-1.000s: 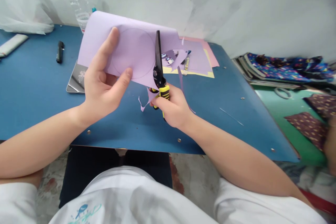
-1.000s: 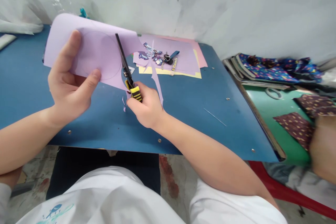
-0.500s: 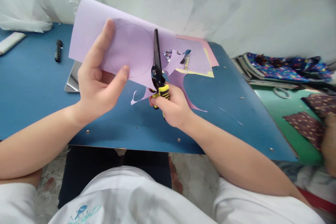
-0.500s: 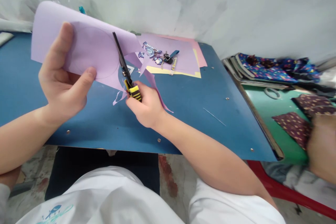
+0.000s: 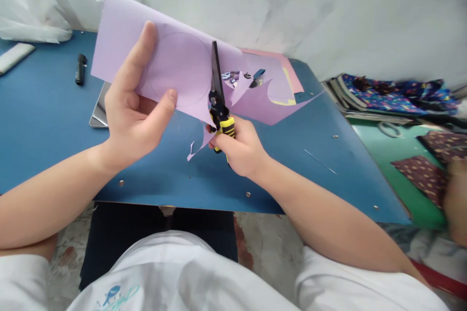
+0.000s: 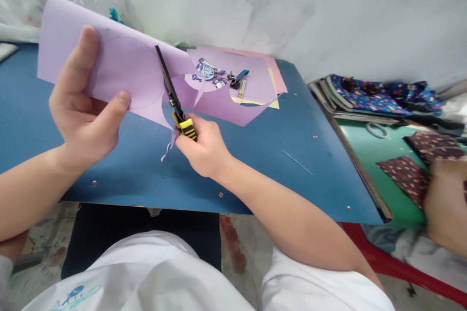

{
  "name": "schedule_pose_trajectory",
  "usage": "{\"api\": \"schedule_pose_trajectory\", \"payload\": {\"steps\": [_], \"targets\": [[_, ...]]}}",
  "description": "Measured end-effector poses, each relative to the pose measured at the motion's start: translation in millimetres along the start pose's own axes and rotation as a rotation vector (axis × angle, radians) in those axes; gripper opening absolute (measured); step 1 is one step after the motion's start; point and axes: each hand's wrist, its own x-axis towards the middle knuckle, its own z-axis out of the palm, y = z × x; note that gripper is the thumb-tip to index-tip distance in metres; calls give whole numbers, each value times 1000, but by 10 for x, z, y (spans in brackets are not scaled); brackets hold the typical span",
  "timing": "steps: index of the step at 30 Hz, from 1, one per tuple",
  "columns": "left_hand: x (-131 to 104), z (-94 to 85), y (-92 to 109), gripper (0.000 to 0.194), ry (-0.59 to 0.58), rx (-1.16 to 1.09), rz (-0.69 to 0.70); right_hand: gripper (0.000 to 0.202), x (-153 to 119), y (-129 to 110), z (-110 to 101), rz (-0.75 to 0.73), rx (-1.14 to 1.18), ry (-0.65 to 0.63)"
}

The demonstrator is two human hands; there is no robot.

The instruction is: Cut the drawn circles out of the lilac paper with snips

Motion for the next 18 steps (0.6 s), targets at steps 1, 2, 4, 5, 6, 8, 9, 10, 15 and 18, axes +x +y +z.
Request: {"api": "schedule_pose_trajectory", "payload": {"steps": [1,2,4,5,6,8,9,10,15,18], "targets": [[3,0,14,57,3,3,-26,9,-3,-4,-1,4,0,-2],[7,-1,27,58,8,7,-49,8,-7,-11,-3,5,0,-5],[19,-4,50,60,11,23,-86,7,-16,-27,-9,-2,1,-17],[26,-6,57,61,15,29,-89,7,-20,-35,-12,-7,4,-24],[35,-9,61,62,15,39,-91,7,-23,-42,-15,-12,7,-29],[53,-17,61,64,18,59,-80,7,-27,-48,-20,-15,4,-28],[62,-21,58,64,19,65,-66,8,-27,-46,-22,-14,-1,-27],[70,-25,55,64,21,69,-50,8,-27,-41,-25,-12,-7,-26],[79,-32,47,61,14,77,-14,7,-23,-17,-30,19,-7,-35],[61,-19,45,61,16,75,-16,10,-22,-21,-26,49,0,-36]]}}
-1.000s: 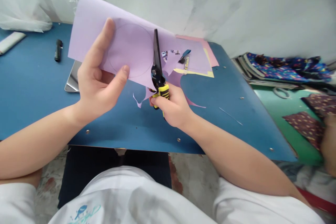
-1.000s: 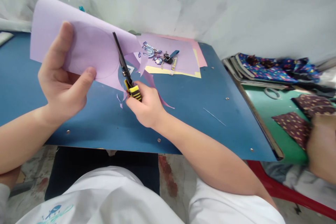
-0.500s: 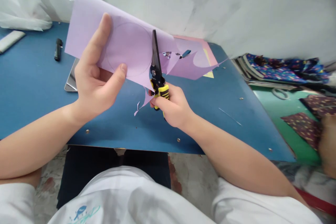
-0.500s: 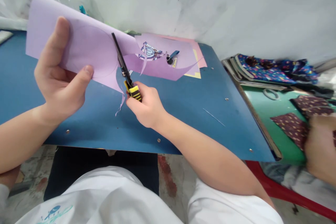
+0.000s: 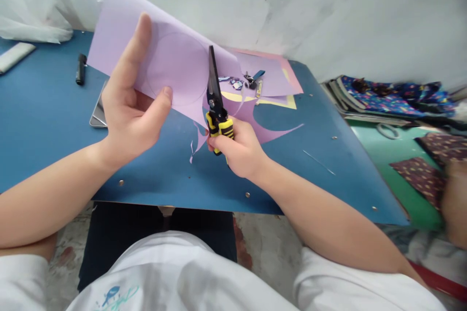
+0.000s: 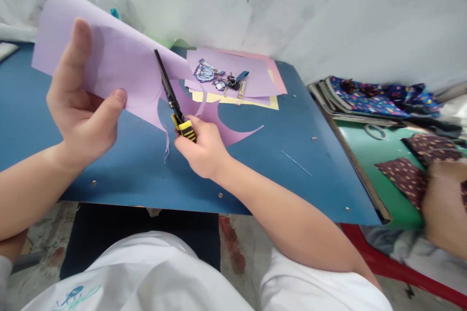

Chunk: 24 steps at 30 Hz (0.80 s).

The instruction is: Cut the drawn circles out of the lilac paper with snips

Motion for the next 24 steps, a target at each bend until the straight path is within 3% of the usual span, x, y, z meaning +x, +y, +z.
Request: {"api": "schedule_pose_trajectory", "payload": {"steps": [24], "targets": [[-18,4,-57,58,45,-115,-27,7,8,-29,-7,-43,-42,1]]}}
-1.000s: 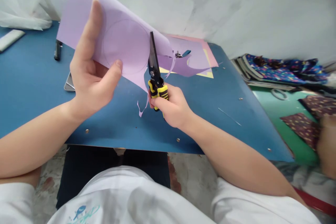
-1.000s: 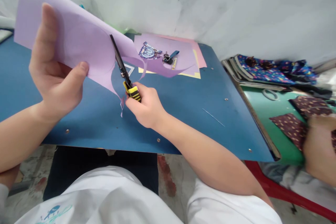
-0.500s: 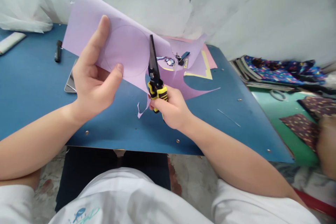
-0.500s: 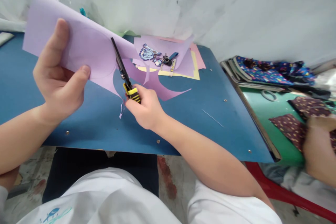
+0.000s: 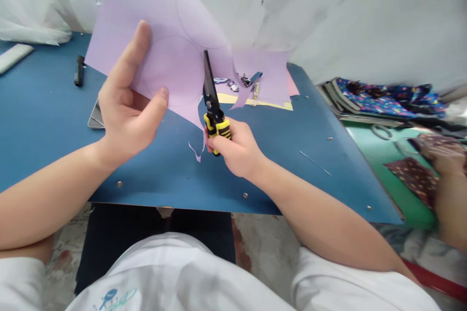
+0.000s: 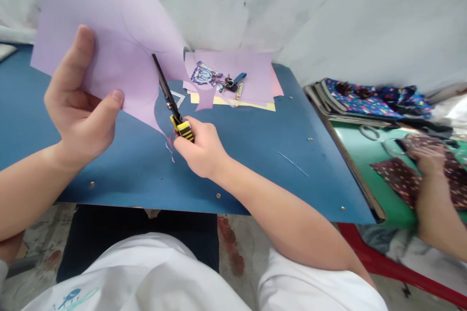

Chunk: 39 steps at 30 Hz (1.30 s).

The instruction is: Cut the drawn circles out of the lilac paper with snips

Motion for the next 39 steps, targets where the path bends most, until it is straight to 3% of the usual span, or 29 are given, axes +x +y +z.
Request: {"api": "schedule_pose_trajectory", "payload": {"steps": [33,39], "targets": [[85,-53,-78,56,-53,-2,59,14,6,-30,-57,37,-118,39],[94,-38,-44,52,27,25,33,10,-10,-20,-47,1,-101,17]]}}
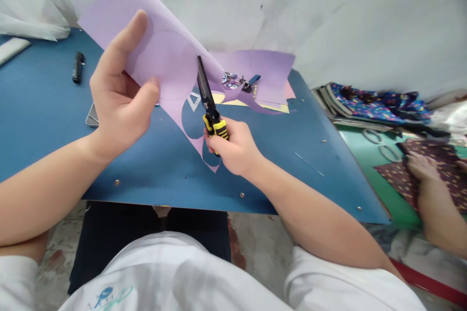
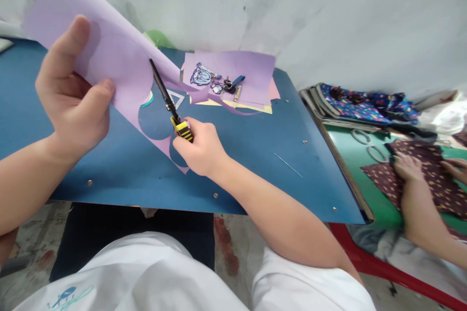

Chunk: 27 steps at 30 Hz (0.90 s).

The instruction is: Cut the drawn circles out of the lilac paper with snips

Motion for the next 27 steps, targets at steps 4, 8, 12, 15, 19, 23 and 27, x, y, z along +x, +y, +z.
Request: {"api": "schedule_pose_trajectory", "payload": {"steps": [4,8,12,15,19,23,27], "targets": [[-81,26,-166,57,-27,29,-36,10,5,11,25,23,17,1],[-107,4,-544,110,-50,-24,181,11,11,12,34,39,5,-5],[-39,-60,-809,144,-47,-41,297,11,15,25,33,43,13,2],[10,-85,-892,155,-51,-39,355,12,18,42,30,56,41,-12],[46,-68,-950,141,-53,-24,404,13,19,41,20,44,74,-41],[47,-62,-902,138,-86,1,396,14,19,27,17,41,94,-47],[0,-64,-566,111,-131,10,333,15,16,27,23,59,122,-47]]}}
